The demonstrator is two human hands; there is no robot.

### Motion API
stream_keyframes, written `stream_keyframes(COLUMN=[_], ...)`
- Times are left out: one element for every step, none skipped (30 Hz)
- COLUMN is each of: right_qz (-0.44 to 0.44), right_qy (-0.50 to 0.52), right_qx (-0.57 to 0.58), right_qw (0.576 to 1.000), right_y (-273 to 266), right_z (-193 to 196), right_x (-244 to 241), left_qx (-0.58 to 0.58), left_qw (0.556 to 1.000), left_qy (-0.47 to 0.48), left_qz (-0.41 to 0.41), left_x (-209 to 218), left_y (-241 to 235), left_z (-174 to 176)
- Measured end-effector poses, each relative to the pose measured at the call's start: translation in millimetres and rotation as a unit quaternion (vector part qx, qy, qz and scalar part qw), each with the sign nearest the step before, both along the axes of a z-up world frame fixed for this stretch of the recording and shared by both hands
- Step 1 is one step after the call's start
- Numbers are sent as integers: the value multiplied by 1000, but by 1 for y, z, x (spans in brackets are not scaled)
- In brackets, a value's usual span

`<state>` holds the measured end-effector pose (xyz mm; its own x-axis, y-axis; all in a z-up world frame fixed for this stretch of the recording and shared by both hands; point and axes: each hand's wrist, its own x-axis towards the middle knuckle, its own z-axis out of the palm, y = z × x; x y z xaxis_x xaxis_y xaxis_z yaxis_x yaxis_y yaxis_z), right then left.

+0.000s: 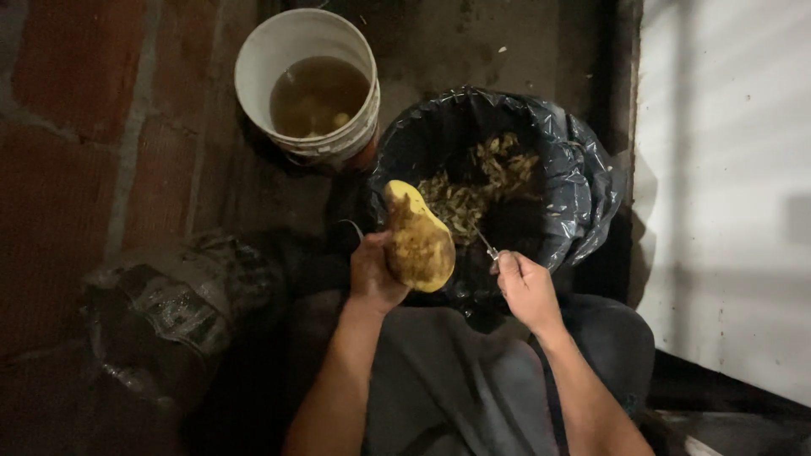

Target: Peeling a potato with a hand peeler over a trash bag

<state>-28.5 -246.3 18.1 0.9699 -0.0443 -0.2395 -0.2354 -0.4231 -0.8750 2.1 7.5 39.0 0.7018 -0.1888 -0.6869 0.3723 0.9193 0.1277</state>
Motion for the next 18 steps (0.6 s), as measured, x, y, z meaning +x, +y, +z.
stream_keyframes(right_qz=[-2,3,9,6,4,5,4,6,8,7,12,17,17,20,23,21,25,28], right_qy=[0,-6,-12,-12,-16,-19,-19,-21,-24,-23,-27,-31,-31,-32,-34,-33,-35,-38], right_qx=[0,4,8,8,10,11,11,14,17,18,29,39,39,37,35,36,35,33], right_qw=[1000,1000,1000,1000,1000,1000,1000,1000,1000,1000,999,999,999,999,999,999,998,998], right_y=[1,2,3,3,3,4,4,5,5,5,5,5,6,7,9,9,9,9], right_z=[2,4,6,6,6,6,8,9,11,10,9,9,11,14,16,18,20,22], right_x=[1,1,1,1,0,0,0,1,1,0,-1,-1,0,0,1,1,2,2], left_qx=[0,-17,-35,-34,4,43,43,43,43,44,0,-46,-45,-63,-81,-81,-98,-115], left_qw=[1000,999,997,997,996,994,994,992,990,990,994,995,996,994,991,991,988,985], left_qy=[0,-32,-64,-64,-74,-84,-84,-98,-112,-111,-96,-80,-80,-93,-105,-104,-112,-121], left_qz=[-2,-18,-34,-37,-50,-59,-60,-65,-70,-70,-47,-23,-22,-18,-14,-16,-34,-52], left_x=[-3,-5,-7,-8,-9,-11,-13,-16,-18,-19,-19,-20,-8,-4,-6,-5,-4,-4], left_y=[3,6,9,10,11,13,8,4,-1,-1,-2,-3,-9,-14,-18,-15,-13,-11], left_z=[-7,-14,-20,-31,-42,-54,-56,-58,-60,-68,-76,-85,-33,20,74,70,67,63])
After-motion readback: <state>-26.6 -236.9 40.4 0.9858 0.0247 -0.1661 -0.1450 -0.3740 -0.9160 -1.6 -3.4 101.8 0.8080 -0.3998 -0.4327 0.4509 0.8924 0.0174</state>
